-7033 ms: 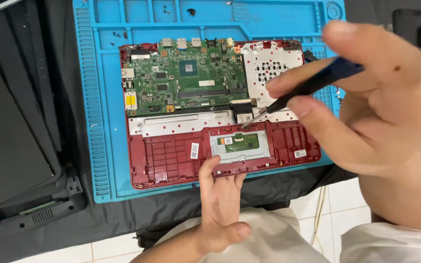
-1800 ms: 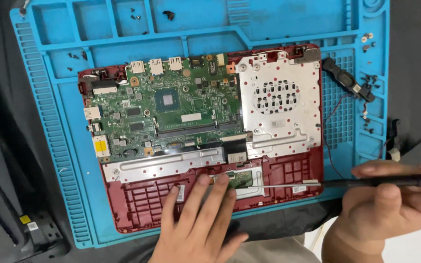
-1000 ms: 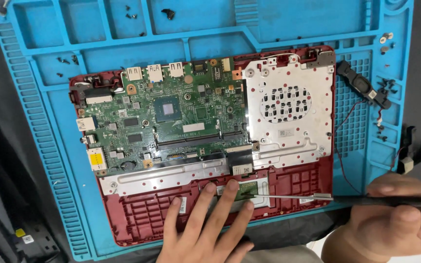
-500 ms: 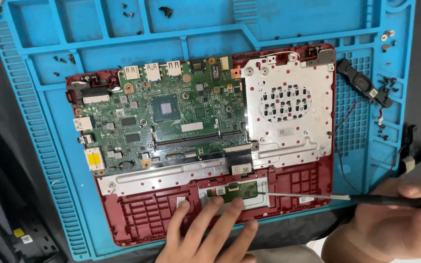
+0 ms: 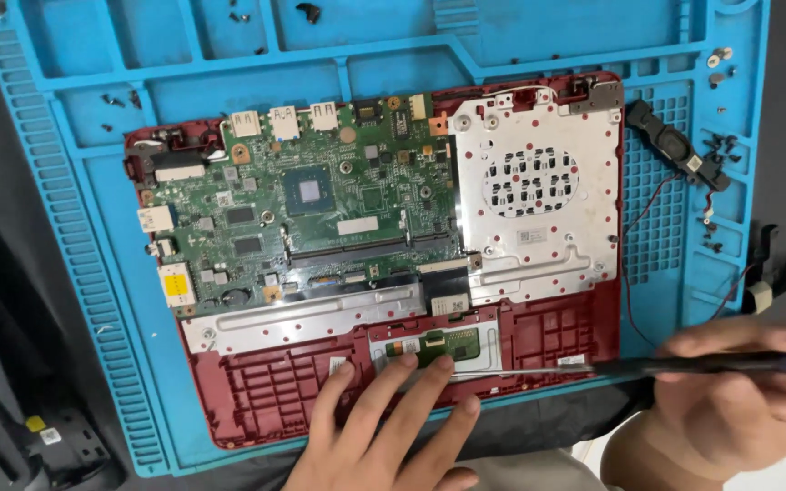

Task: The recorder is seen repairing the internal components of a laptop, including reattaching the touchpad and internal battery.

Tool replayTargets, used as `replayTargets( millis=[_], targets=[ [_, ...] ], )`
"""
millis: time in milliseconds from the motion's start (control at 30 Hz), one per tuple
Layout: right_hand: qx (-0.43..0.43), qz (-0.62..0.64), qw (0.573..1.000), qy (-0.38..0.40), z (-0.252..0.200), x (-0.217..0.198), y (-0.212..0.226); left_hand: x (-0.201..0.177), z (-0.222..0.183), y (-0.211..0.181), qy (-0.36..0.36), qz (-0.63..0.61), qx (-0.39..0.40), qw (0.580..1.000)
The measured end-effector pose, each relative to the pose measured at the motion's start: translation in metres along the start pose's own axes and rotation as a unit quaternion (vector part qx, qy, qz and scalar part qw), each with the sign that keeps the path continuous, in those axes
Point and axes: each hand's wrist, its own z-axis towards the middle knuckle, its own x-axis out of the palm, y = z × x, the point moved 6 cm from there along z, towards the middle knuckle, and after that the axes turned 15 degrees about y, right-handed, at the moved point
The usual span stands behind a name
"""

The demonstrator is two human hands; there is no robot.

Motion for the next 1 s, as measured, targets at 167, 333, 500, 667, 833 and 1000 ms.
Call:
replayTargets(
  millis=[167,333,500,667,833,1000],
  targets=[
    [0.04,-0.103,0.993,0.052,-0.014,0.004,-0.006,0.001,-0.004,0.005,0.019,-0.042,0.038,0.998],
    [0.022,-0.069,0.994,0.082,-0.015,-0.034,-0.019,-0.005,-0.01,0.006,-0.031,-0.042,0.059,0.997],
    [0.039,0.161,0.985,0.054,-0.012,-0.047,-0.025,-0.02,-0.025,0.005,-0.061,-0.087,0.076,0.991],
    [0.09,-0.069,0.984,0.134,-0.003,-0.004,-0.011,-0.042,-0.034,0.016,-0.159,-0.153,0.07,0.973],
    [0.134,-0.309,0.913,0.229,0.02,0.059,0.007,-0.027,-0.044,0.023,-0.185,-0.157,0.042,0.969],
    [0.152,-0.397,0.881,0.208,0.029,0.094,0.019,-0.036,-0.039,0.027,-0.157,-0.171,0.016,0.973]
  ],
)
